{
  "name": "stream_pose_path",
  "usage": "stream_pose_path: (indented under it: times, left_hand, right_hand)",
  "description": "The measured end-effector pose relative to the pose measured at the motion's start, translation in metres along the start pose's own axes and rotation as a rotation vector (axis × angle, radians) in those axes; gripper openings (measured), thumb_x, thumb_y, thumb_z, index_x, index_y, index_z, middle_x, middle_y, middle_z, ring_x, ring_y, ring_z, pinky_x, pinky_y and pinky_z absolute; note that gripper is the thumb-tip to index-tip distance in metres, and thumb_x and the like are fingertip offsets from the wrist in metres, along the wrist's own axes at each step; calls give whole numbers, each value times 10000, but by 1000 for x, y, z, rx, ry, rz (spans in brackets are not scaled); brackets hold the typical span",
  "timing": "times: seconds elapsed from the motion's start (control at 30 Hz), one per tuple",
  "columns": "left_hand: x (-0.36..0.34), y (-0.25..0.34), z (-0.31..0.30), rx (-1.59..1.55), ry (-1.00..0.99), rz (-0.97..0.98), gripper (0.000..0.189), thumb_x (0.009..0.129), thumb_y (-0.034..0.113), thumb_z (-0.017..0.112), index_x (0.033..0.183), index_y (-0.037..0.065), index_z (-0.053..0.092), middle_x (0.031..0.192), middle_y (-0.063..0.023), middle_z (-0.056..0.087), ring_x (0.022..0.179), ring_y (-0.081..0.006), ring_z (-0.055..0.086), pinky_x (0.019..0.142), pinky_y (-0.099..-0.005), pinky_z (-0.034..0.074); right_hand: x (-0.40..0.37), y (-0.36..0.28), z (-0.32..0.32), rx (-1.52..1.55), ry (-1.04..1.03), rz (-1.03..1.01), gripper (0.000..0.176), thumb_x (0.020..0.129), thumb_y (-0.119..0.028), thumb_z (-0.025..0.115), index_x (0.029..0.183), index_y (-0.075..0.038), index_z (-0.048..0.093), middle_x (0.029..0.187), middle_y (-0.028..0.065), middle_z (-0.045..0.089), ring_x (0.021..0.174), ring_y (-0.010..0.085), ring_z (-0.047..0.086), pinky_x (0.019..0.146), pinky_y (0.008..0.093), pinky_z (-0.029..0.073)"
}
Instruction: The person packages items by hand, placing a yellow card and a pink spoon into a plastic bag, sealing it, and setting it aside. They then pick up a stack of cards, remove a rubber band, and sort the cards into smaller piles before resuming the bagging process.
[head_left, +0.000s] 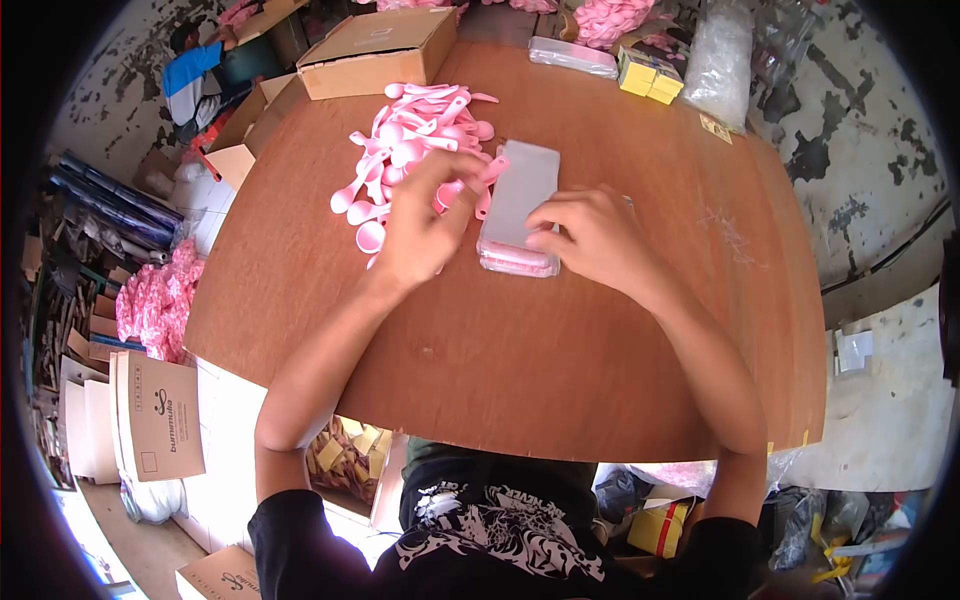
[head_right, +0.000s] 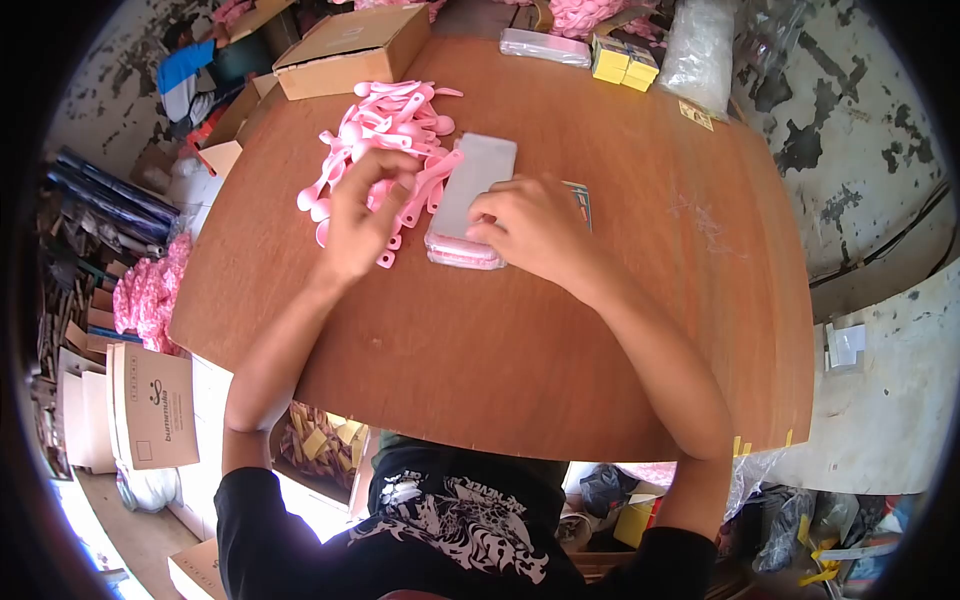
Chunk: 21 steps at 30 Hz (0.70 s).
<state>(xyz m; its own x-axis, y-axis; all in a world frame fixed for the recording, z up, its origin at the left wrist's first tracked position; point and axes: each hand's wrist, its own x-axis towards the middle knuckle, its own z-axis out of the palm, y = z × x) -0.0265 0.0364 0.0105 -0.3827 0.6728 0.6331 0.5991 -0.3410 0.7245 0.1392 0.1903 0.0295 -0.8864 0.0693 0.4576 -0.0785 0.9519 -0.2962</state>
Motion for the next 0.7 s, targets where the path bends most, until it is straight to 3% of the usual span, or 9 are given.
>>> stream_pose_path:
  times: [0.07,0.23,0.27,0.43,0.5,0.63,0.7]
  left_hand:
    - [-6,-10,3,120,-83,115,170,839,-46,593,1002,-22,636,963,-131,631,902,-248,625,783,-331,491]
    - [-13,-16,-1,100,-156,143,293,735,-142,517,975,-24,635,982,-136,620,893,-271,623,757,-336,495]
    - [-15,-15,-3,88,-180,92,341,688,-155,481,964,-25,633,977,-133,625,926,-268,621,802,-337,489]
    - [-23,-23,-6,160,-332,-21,423,603,-157,459,958,-16,639,1003,-136,641,962,-289,622,857,-361,484]
    - [-25,-28,0,279,-370,228,423,590,-143,484,959,-9,642,1049,-140,650,979,-318,616,865,-399,483]
    - [-32,-25,7,326,-389,222,394,580,-130,504,928,-7,641,1076,-135,657,1007,-334,602,885,-422,475]
    - [-31,-24,5,372,-433,250,449,601,-135,492,1010,2,616,1100,-154,641,1027,-332,592,918,-416,457]
  right_hand:
    - [17,0,7,-61,-293,185,122,771,-121,753,842,-26,725,789,130,710,736,257,675,672,364,516]
    - [40,30,24,45,-439,289,199,734,-173,786,847,-19,734,768,138,705,734,251,684,680,378,514]
    - [43,31,24,71,-507,302,189,745,-167,776,847,-14,733,767,142,705,744,249,689,687,381,516]
    - [41,36,17,129,-530,305,133,804,-119,687,883,-22,732,834,153,714,804,272,689,729,395,518]
    - [39,34,14,165,-521,276,133,818,-102,651,904,-43,735,878,160,718,834,295,686,751,402,519]
    - [29,32,7,86,-377,230,131,857,-90,603,896,-21,708,865,134,712,832,304,671,785,412,497]
    - [26,25,1,47,-291,214,123,874,-96,605,894,-7,688,854,118,704,826,305,655,797,410,481]
